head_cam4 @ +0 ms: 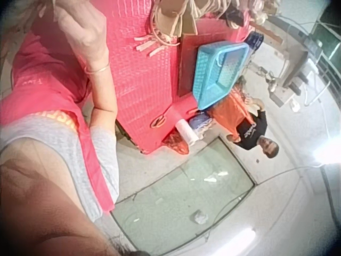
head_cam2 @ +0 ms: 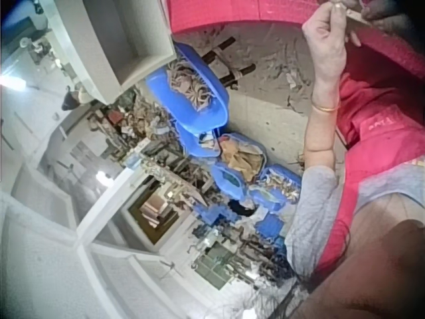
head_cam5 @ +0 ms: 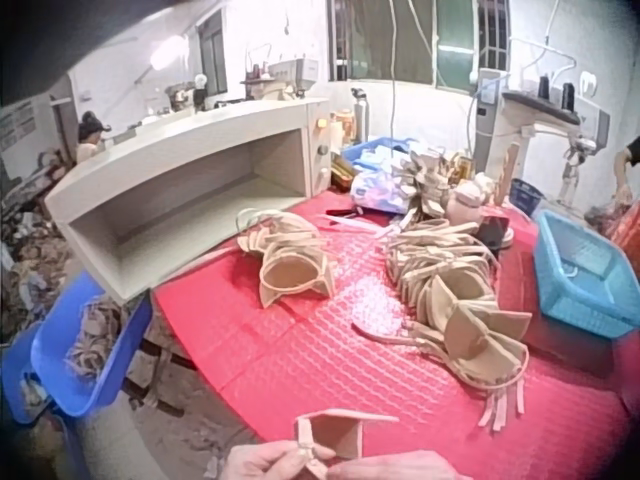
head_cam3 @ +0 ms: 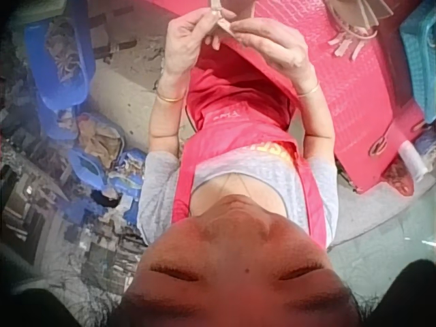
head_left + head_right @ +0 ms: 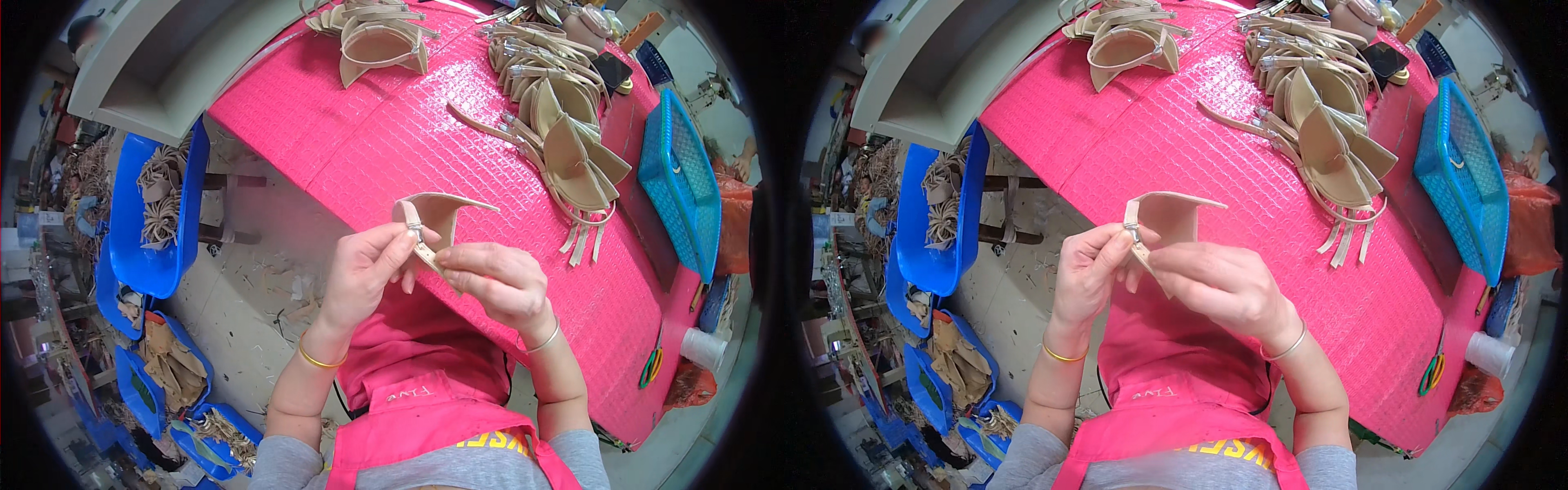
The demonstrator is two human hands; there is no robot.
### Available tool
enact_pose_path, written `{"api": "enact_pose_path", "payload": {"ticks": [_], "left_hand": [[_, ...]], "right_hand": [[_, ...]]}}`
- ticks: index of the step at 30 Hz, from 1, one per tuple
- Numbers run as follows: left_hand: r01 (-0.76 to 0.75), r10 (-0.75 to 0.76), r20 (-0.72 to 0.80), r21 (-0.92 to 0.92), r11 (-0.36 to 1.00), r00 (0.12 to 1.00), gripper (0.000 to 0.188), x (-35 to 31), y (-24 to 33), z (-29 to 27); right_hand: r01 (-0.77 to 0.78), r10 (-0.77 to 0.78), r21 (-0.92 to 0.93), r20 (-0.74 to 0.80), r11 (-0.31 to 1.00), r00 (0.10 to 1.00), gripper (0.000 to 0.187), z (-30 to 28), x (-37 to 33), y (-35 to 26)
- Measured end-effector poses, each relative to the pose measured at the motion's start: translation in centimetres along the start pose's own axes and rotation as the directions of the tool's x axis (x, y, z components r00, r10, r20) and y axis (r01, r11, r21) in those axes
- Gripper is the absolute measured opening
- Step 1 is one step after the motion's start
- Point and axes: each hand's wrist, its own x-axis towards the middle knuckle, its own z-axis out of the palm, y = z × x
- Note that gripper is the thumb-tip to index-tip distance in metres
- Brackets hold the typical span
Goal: The recorder is assembling and checking strap components for sandals or high-heeled shoes, sliding a buckle or ring onto long thin leather/synthetic strips and attaching them to the heel/counter pieces.
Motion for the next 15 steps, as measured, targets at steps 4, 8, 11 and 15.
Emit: {"api": "enact_pose_path", "payload": {"ticks": [4, 8, 11, 15], "left_hand": [[-0.098, 0.079, 0.084, 0.262, 0.96, 0.993, 0.024, -0.4, 0.3, 0.5], [-0.235, 0.215, 0.097, 0.34, 0.91, 0.972, 0.017, -0.3, 0.3, 0.5], [-0.137, 0.104, 0.096, 0.479, 0.867, 0.99, 0.015, -0.6, 1.1, 0.7], [0.026, -0.031, 0.005, 0.432, 0.901, 1.0, 0.015, -0.5, 1.3, 0.4]], "right_hand": [[-0.45, 0.451, 0.055, -0.213, 0.891, 0.867, 0.007, 0.8, 1.8, -0.3], [-0.645, 0.773, 0.516, -0.053, 0.563, 0.633, 0.007, 2.0, 1.9, -0.4], [-0.641, 0.787, 0.534, -0.078, 0.551, 0.612, 0.009, 2.4, 1.7, -0.5], [-0.606, 0.849, 0.773, 0.183, 0.187, 0.495, 0.012, 1.5, 2.4, -0.6]]}}
